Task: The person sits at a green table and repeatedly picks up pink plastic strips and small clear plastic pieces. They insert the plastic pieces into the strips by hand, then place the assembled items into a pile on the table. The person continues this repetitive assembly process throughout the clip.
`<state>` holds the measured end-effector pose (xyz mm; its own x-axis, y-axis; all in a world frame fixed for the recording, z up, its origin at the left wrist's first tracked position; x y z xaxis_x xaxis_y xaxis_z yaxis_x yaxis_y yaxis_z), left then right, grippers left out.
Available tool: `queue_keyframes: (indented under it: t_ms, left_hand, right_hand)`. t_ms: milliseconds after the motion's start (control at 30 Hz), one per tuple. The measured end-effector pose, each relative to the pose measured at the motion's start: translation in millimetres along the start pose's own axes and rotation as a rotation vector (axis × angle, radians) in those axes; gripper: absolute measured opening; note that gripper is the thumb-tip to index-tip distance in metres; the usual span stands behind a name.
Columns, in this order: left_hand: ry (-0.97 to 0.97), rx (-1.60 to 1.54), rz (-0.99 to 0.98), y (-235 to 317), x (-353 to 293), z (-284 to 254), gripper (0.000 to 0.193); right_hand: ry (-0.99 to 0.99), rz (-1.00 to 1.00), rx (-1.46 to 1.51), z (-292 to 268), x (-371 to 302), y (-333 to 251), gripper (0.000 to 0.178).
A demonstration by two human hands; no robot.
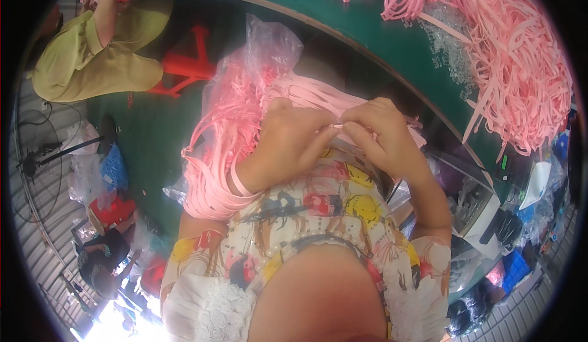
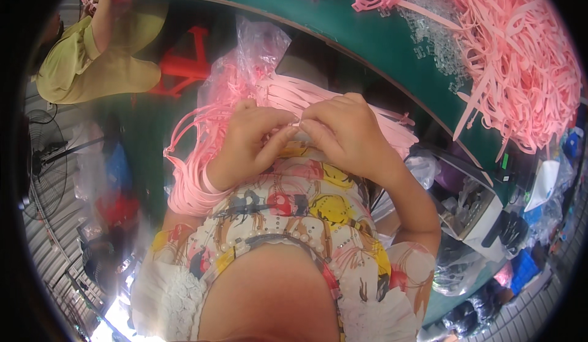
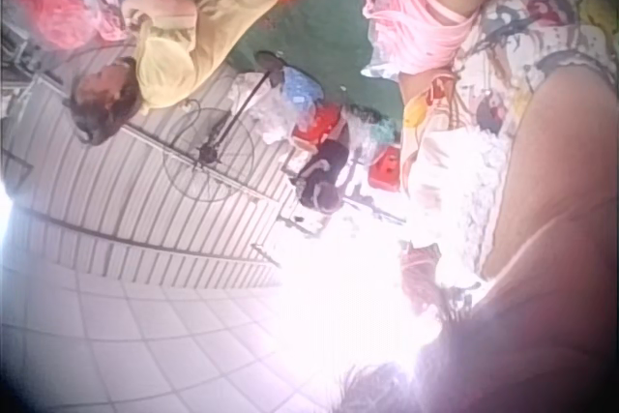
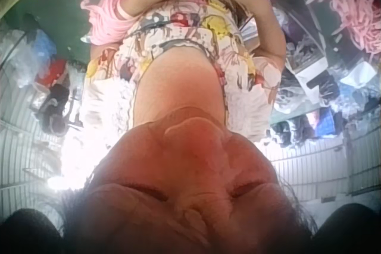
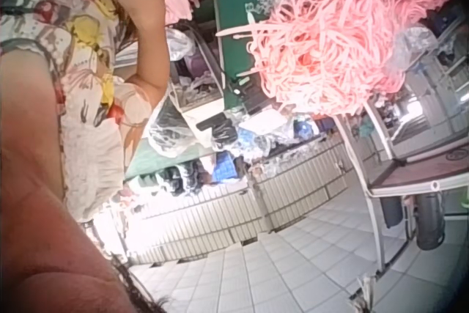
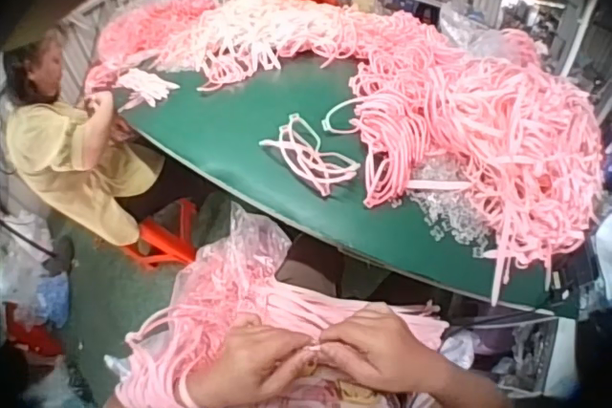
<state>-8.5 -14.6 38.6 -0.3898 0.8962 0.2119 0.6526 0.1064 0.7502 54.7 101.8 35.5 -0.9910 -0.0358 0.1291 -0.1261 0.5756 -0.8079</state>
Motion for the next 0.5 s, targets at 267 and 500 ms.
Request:
queue_keyframes:
  t_ms: [267,500]
  left_hand:
    - [0.076,0.091,0.003,-8,-3,-3,0.011]
    - [-0.128,0.161,0.114,-1,-2,15,0.011]
  right_hand:
    - [-0.077,0.168,0.305,22,5,24,0.012]
    - [-0.285,0.480,0.682,48,-2,56,0.015]
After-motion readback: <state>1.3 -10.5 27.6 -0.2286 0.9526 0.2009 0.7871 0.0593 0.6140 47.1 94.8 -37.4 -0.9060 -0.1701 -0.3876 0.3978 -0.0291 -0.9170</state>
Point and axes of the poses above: each hand's wrist, its own x-axis towards the middle knuckle, its own z-axis out of the palm, y = z × x, the point moved 8 cm from there along x, towards the middle knuckle, and after that the axes turned 6 degrees about -y, right-handed, at the moved point
